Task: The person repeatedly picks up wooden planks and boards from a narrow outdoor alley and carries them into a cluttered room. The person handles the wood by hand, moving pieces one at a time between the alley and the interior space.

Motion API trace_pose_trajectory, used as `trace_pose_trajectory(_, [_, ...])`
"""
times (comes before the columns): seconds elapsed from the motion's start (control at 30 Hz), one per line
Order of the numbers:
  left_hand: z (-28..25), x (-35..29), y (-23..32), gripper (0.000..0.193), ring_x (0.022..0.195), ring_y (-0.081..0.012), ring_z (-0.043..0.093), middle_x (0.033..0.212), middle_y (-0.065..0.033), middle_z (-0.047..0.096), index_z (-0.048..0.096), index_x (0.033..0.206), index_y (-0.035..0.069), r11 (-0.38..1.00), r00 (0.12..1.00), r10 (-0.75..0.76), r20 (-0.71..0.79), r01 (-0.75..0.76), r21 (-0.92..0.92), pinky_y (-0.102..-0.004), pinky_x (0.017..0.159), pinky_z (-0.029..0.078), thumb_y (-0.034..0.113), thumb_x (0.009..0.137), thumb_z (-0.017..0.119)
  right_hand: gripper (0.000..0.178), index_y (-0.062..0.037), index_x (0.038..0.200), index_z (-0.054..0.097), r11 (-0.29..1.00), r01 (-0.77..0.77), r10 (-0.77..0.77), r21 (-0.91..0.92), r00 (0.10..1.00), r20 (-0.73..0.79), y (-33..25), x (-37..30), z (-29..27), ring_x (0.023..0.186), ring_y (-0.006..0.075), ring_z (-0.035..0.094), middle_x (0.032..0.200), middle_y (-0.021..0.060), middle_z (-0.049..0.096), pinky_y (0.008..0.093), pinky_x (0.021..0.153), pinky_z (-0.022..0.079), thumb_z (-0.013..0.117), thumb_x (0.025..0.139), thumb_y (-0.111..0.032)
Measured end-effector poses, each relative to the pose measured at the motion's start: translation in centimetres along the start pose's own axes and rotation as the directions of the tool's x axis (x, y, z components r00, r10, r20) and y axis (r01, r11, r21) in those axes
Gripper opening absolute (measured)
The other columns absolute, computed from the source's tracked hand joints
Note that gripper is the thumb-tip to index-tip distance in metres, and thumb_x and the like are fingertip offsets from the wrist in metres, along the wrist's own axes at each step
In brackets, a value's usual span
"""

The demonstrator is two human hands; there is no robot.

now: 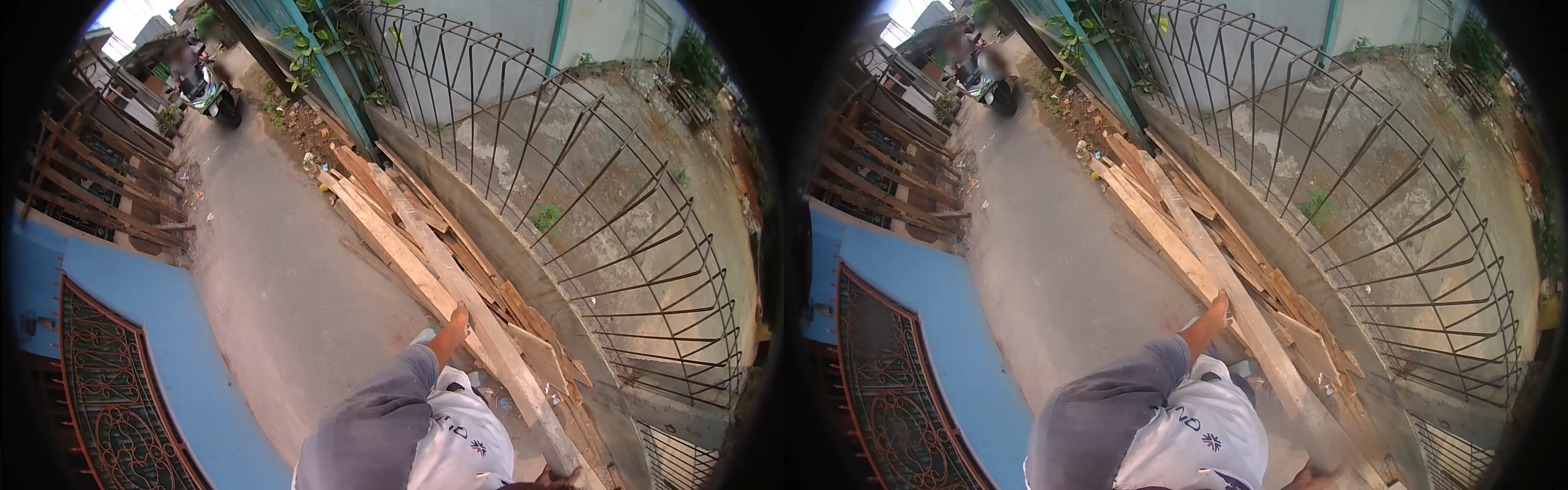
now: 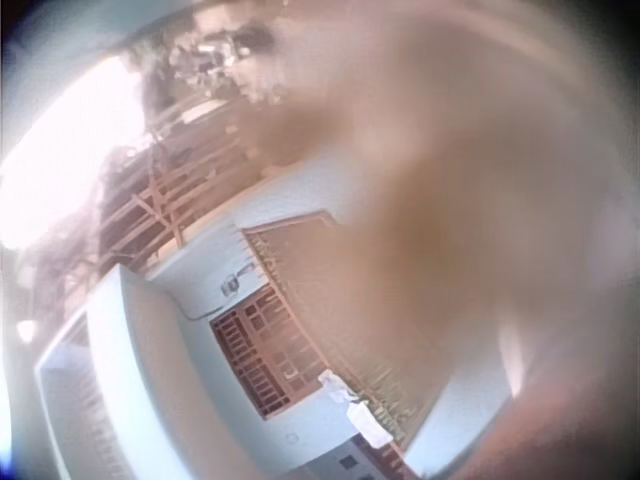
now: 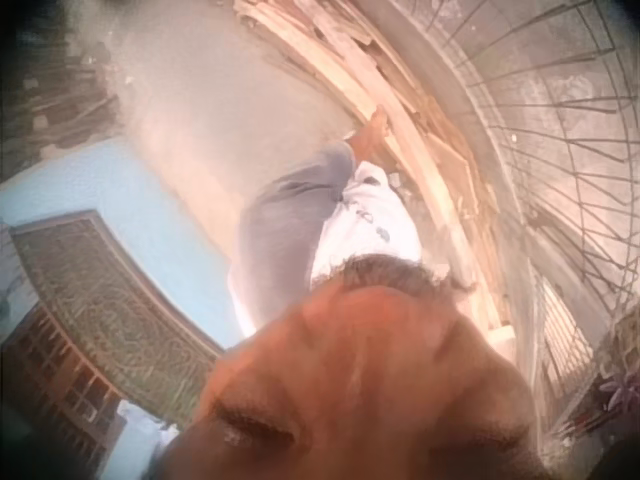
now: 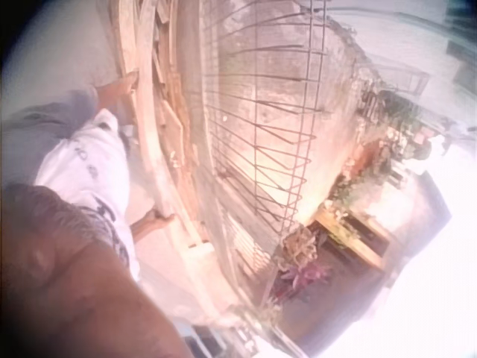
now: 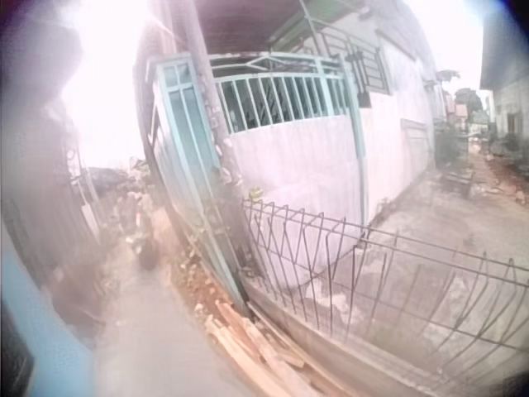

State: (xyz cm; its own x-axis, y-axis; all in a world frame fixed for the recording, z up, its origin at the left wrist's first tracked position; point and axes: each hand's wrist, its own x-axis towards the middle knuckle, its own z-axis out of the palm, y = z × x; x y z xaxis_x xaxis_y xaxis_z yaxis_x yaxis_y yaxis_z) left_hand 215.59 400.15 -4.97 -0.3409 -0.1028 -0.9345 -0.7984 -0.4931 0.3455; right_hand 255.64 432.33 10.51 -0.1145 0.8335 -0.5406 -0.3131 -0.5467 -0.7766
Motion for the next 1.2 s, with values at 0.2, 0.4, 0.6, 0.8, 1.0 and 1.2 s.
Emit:
trace_pose_trajectory(0.2, [1.7,-3.8,7.1,0.060,0.123,-0.0337,0.050,0.136,-0.0234,0.045,0.038,0.139,-0.004,0.564,0.584,0.811,-0.039,-0.762,0.318,-0.0432,0.105,0.039,0.037,0.098,0.052,0.071,-0.0070,0.137,0.048,0.999,-0.026,0.025,0.018,0.999,0.027,-0.7,0.6,0.5,0.125,0.0341,0.047,0.138,0.0160,0.049,0.0537,0.101,0.043,0.075,0.081,-0.041])
trace_pose_trajectory(0.4, [12.6,-29.9,20.6,0.034,0.116,-0.0260,0.050,0.125,-0.0120,0.053,0.054,0.124,0.001,-0.542,-0.522,0.807,0.274,-0.840,-0.004,-0.0383,0.102,0.039,0.021,0.097,0.058,0.074,-0.0074,0.138,0.046,0.985,0.047,-0.051,-0.165,0.999,-0.018,-0.2,3.1,0.8,0.127,0.0341,0.046,0.139,0.0161,0.048,0.0564,0.103,0.039,0.075,0.079,-0.042])
trace_pose_trajectory(0.6, [26.6,-42.4,26.2,0.053,0.111,-0.0337,0.056,0.117,-0.0181,0.062,0.063,0.110,0.002,-0.826,-0.716,0.483,0.504,-0.564,-0.010,-0.0462,0.098,0.043,0.051,0.092,0.055,0.071,-0.0060,0.138,0.047,0.995,-0.078,0.084,-0.055,0.991,0.103,1.6,8.0,1.0,0.128,0.0357,0.046,0.140,0.0178,0.048,0.0552,0.105,0.039,0.069,0.082,-0.044])
trace_pose_trajectory(0.8, [28.5,-44.1,27.4,0.083,0.095,-0.0346,0.064,0.089,-0.0203,0.069,0.072,0.081,0.001,-0.778,-0.034,0.455,0.890,-0.500,0.379,-0.0470,0.095,0.041,0.072,0.093,0.032,0.070,-0.0057,0.137,0.048,0.982,-0.155,0.162,-0.111,0.986,0.051,2.4,10.8,4.0,0.127,0.0360,0.047,0.139,0.0180,0.049,0.0548,0.103,0.041,0.070,0.082,-0.042])
trace_pose_trajectory(1.0, [29.0,-43.7,27.4,0.076,0.092,-0.0324,0.066,0.085,-0.0165,0.070,0.074,0.090,0.005,-0.803,-0.083,0.445,0.892,-0.479,0.356,-0.0458,0.088,0.043,0.069,0.094,0.034,0.068,-0.0054,0.136,0.049,0.966,-0.210,0.215,-0.154,0.977,0.015,3.2,14.1,5.0,0.126,0.0362,0.049,0.137,0.0181,0.051,0.0544,0.101,0.043,0.070,0.082,-0.041])
trace_pose_trajectory(1.2, [29.0,-43.3,27.4,0.071,0.093,-0.0324,0.066,0.091,-0.0169,0.070,0.075,0.098,0.008,-0.821,-0.140,0.449,0.882,-0.456,0.345,-0.0456,0.088,0.044,0.067,0.094,0.035,0.067,-0.0051,0.136,0.050,0.947,-0.258,0.259,-0.189,0.966,-0.022,3.9,16.9,5.1,0.125,0.0365,0.050,0.136,0.0182,0.052,0.0539,0.099,0.045,0.070,0.082,-0.039])
